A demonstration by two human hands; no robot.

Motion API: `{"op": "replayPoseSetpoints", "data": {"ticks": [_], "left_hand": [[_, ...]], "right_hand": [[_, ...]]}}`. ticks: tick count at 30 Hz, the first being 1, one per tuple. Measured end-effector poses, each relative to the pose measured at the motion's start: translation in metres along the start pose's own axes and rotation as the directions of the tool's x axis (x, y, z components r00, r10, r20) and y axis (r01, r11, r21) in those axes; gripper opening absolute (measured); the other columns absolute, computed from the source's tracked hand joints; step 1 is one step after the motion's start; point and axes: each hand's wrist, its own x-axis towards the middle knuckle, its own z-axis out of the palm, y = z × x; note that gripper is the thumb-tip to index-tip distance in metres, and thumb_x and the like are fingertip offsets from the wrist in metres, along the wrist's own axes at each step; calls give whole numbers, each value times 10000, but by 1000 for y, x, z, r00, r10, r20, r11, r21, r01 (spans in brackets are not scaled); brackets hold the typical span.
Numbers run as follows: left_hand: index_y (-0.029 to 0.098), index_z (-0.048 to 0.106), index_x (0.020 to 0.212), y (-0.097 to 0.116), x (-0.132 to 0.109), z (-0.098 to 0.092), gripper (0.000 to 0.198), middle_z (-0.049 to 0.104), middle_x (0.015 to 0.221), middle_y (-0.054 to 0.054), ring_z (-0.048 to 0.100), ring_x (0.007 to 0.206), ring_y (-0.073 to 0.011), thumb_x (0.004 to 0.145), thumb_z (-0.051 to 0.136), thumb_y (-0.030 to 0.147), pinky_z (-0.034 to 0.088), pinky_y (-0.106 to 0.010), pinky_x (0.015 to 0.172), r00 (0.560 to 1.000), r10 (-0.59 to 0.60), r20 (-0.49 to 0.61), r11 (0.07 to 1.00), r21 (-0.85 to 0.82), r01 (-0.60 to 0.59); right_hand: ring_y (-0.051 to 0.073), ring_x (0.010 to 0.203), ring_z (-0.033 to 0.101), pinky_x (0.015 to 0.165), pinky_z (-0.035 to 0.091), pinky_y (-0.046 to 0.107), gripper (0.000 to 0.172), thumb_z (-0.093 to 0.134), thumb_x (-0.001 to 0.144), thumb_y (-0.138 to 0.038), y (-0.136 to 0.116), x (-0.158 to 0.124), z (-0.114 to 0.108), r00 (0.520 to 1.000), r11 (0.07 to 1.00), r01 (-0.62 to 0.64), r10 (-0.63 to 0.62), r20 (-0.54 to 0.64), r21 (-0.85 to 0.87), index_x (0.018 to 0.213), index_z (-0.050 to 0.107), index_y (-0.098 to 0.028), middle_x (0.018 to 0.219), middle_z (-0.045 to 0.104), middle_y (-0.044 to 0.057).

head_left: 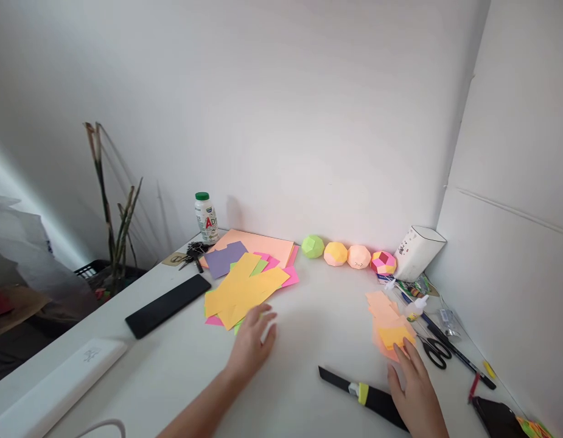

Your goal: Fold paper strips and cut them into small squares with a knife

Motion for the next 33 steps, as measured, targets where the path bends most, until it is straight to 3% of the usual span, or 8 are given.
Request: {"op": "replayPoseSetpoints", "data": {"ticks": [3,7,12,16,20,26,33], "left_hand": [[158,660,933,-37,10,-8,315,517,1225,-174,472,1177,-337,901,389,316,454,-511,922,981,-173,-87,955,231,188],[191,701,876,-59,12,-18,360,448,1374,-112,300,1335,-349,898,409,401,324,-521,1056,956,-289,39,898,357,257],[193,675,964,-58,9,-16,372,416,1419,-106,330,1333,-307,922,361,387,338,-456,1052,931,-317,179,890,394,228],[202,646,1014,-57,8,-15,364,423,1413,-111,371,1307,-299,934,333,371,361,-446,1026,918,-342,201,874,426,233],[208,626,1076,-57,8,-16,364,442,1393,-118,368,1302,-309,934,338,379,355,-463,1018,921,-333,202,865,453,213],[201,620,1141,-55,9,-17,396,471,1363,-145,387,1266,-329,926,343,384,332,-482,1009,929,-314,194,844,505,180],[216,607,1179,-50,10,-17,431,458,1353,-171,438,1168,-333,932,300,391,356,-464,925,916,-336,219,796,586,152]], "right_hand": [[344,1015,589,702,571,451,362,394,905,-329,2,-5,8,997,996,72,-72,0,-46,1067,626,-104,1172,553,216],[307,956,583,731,548,461,284,452,895,-320,-6,-8,10,989,989,147,-147,9,21,1005,642,-140,1063,586,175],[281,970,578,767,539,444,232,473,899,-306,-10,-5,9,984,975,173,-179,26,141,982,647,-176,1035,600,142],[257,934,601,741,551,398,232,470,909,-310,-14,-3,6,983,960,176,-184,14,217,948,662,-187,990,626,125],[235,906,618,743,555,359,195,496,897,-285,-23,0,-2,969,931,194,-230,85,310,964,661,-207,958,646,96],[218,878,629,740,556,326,204,541,854,-242,-34,7,-16,900,892,254,-359,245,375,1029,643,-215,954,662,72],[238,971,631,807,546,332,399,582,785,-248,-29,4,-21,835,871,358,-460,302,336,1183,591,-219,1085,671,71]]}}
